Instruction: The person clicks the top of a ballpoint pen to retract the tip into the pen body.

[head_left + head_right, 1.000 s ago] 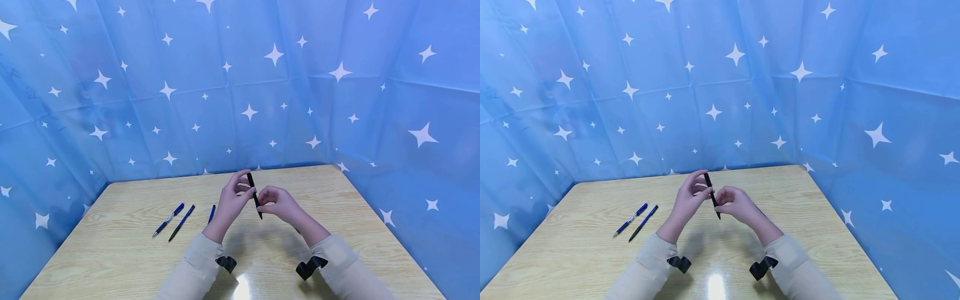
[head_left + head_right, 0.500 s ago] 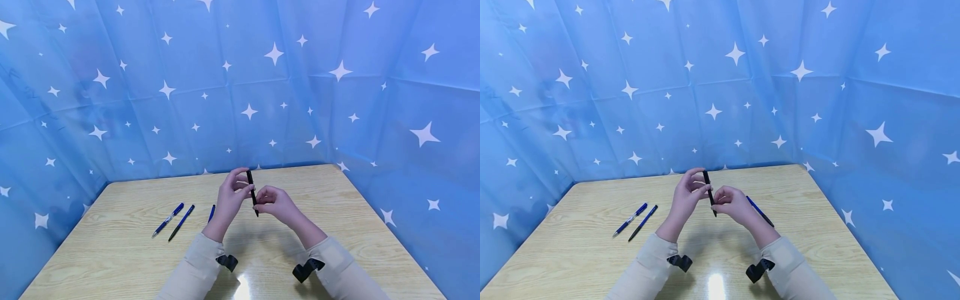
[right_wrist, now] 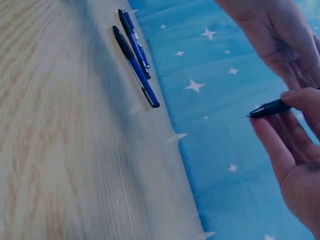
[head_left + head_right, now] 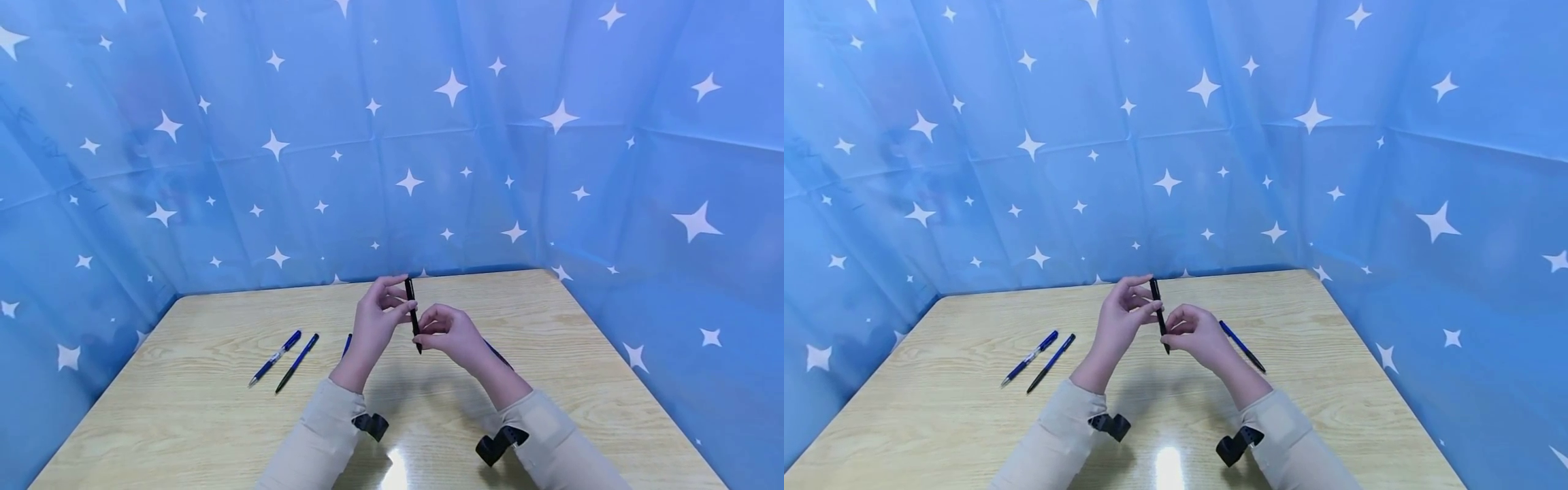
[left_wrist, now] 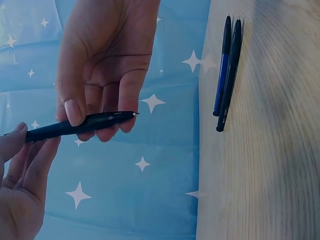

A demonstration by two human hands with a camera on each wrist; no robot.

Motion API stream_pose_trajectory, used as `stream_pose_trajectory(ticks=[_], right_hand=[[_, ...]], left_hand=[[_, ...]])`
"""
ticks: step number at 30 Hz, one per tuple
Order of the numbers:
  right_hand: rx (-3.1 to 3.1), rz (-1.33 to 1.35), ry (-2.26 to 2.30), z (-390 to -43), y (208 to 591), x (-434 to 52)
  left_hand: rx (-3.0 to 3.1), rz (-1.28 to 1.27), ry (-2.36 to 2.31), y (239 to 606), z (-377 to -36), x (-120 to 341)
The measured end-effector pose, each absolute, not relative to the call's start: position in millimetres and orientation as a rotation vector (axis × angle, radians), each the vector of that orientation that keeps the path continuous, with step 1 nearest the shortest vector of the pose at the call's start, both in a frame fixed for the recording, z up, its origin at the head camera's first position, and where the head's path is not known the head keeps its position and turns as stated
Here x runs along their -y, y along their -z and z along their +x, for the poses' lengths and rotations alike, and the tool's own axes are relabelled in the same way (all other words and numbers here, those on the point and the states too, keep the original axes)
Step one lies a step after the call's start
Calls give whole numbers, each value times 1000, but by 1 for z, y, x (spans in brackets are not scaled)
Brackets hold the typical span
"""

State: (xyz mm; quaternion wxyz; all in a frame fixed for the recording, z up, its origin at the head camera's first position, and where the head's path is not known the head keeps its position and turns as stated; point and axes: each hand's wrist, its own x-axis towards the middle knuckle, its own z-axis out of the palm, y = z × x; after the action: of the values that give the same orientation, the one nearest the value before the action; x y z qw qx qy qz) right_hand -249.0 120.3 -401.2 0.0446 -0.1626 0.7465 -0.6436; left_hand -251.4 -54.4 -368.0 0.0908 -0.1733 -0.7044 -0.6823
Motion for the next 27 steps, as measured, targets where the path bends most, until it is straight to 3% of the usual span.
stream_pose_trajectory(ticks=[27], right_hand=[[-2232,-537,2031,-245,401,-117]], left_hand=[[2109,-496,2053,361,-254,62]])
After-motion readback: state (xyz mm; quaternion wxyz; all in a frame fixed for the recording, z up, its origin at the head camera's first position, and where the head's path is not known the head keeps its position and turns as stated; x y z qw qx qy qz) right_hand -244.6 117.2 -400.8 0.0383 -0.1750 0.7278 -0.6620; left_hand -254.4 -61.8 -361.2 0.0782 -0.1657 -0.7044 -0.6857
